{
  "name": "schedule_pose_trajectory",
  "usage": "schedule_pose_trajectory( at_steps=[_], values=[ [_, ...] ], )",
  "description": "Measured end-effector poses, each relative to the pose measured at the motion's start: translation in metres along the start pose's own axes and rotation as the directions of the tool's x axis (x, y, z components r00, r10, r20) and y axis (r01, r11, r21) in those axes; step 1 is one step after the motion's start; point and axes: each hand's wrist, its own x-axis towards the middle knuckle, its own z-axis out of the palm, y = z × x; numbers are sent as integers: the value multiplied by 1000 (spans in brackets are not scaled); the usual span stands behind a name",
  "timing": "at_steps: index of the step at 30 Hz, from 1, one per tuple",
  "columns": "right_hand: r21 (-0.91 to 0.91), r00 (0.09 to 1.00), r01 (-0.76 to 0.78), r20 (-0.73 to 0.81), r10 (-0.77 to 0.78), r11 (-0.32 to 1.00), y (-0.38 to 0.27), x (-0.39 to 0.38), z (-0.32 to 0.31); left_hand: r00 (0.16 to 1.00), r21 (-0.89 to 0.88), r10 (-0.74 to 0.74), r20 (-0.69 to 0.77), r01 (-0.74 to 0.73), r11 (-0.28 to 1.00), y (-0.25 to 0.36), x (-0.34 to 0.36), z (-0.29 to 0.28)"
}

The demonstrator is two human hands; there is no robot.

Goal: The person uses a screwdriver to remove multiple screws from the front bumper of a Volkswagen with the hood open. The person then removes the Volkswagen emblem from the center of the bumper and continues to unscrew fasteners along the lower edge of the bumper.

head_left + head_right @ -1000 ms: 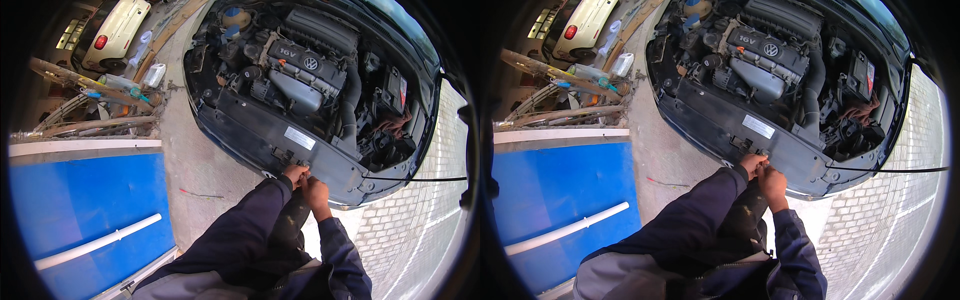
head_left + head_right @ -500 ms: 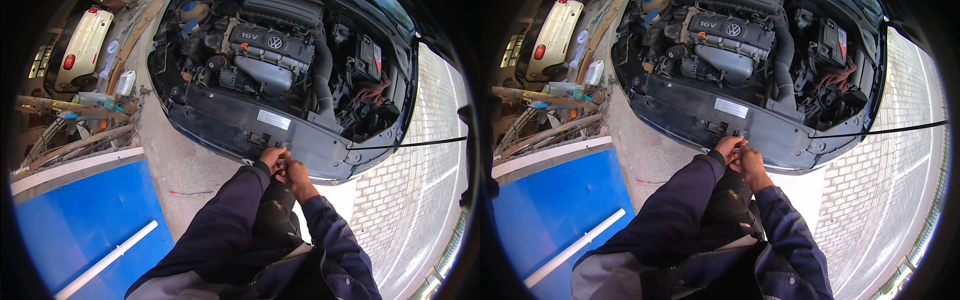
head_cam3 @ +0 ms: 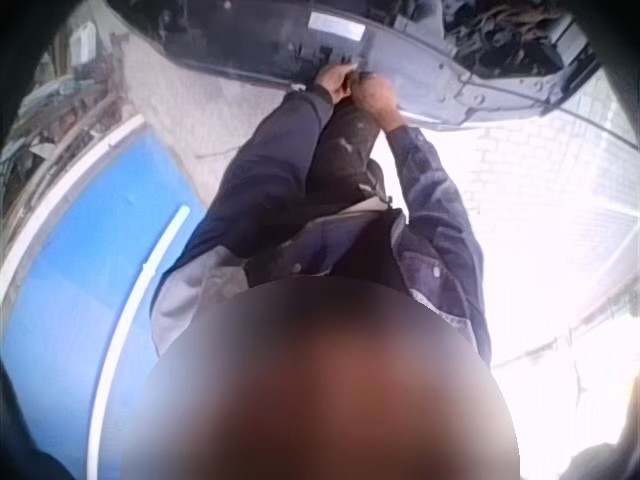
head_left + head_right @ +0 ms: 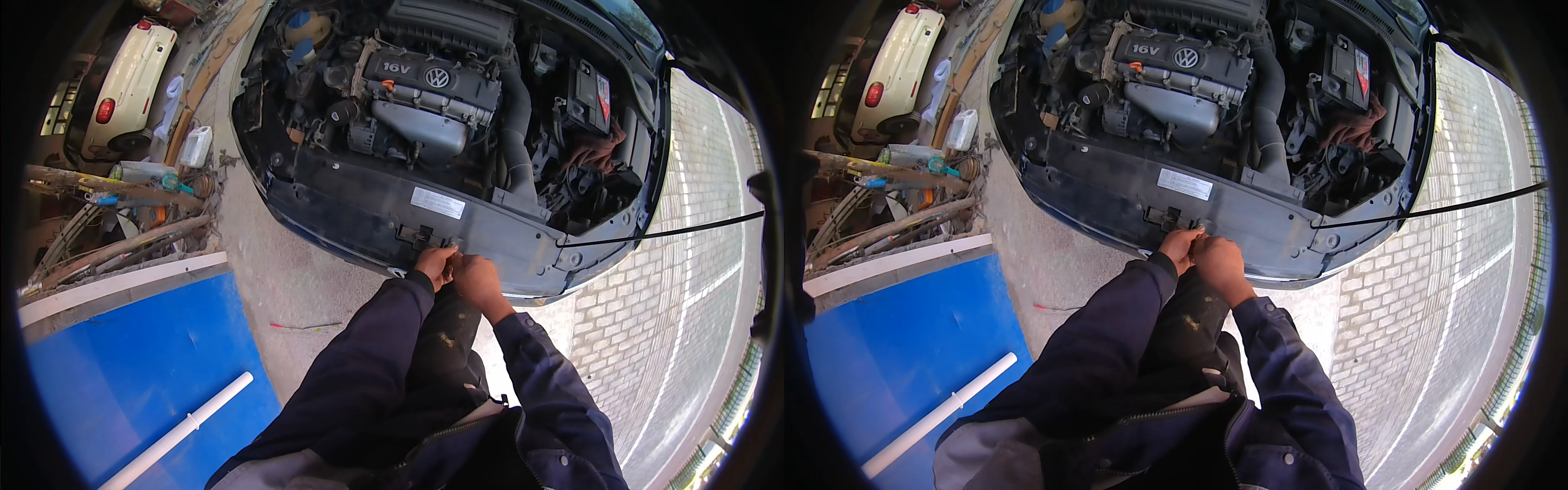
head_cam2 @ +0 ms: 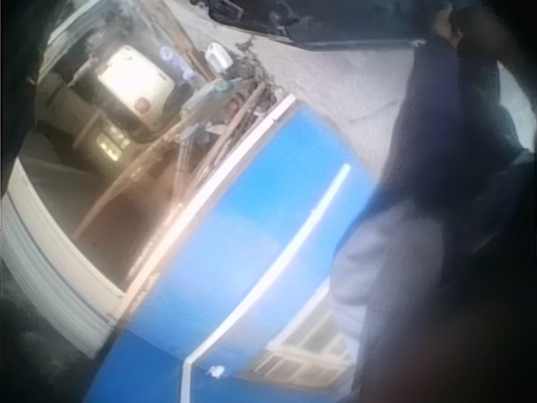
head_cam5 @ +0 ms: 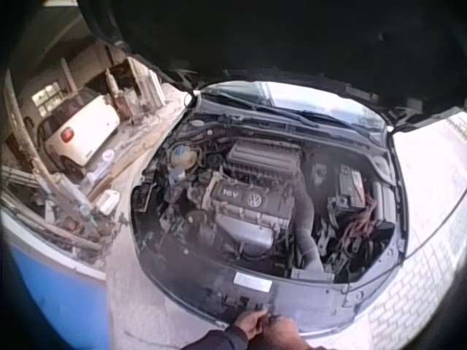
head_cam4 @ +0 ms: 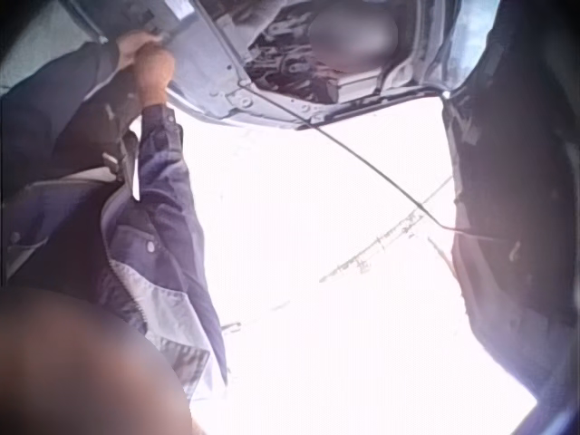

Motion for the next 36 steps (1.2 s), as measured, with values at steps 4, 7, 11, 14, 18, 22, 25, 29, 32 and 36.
schedule_pose_trajectory(
  at_steps=[4, 7, 11, 14, 18, 22, 25, 29, 32, 36],
  values=[
    [813, 868, -475, 370, 331, 338, 4, -3, 5, 998, -20, -58, 9, 59, 998, 6, -5, 5],
    [547, 943, -317, 93, 319, 775, 5, -13, 2, 991, 5, -61, -120, 62, 998, 6, -9, 11],
    [-213, 946, 132, -265, -187, 968, 12, -22, -9, 989, -25, -50, -138, 47, 999, 5, -9, 17],
    [-355, 925, 259, -176, -337, 898, 16, -17, -14, 986, 9, -54, -155, 56, 998, 6, -9, 19],
    [-356, 940, 259, -119, -319, 898, 15, -12, -9, 983, 25, -34, -181, 39, 999, 5, -11, 19],
    [156, 990, -130, -31, 136, 979, 13, -13, 7, 989, 39, -19, -146, 25, 999, 4, -17, 20],
    [736, 925, -355, 185, 332, 577, 11, -8, 22, 989, 38, 37, -146, -32, 999, 1, -27, 20],
    [925, 883, -363, 303, 358, 115, 2, -10, 42, 957, 104, 178, -230, -157, 982, -7, -63, 7],
    [923, 874, -363, 288, 390, 131, -2, -13, 46, 952, 128, 190, -239, -163, 978, -14, -105, -26],
    [510, 961, -220, -35, 276, 832, 3, -17, 35, 937, 82, 123, -327, -101, 991, -39, -154, -76]
  ],
)
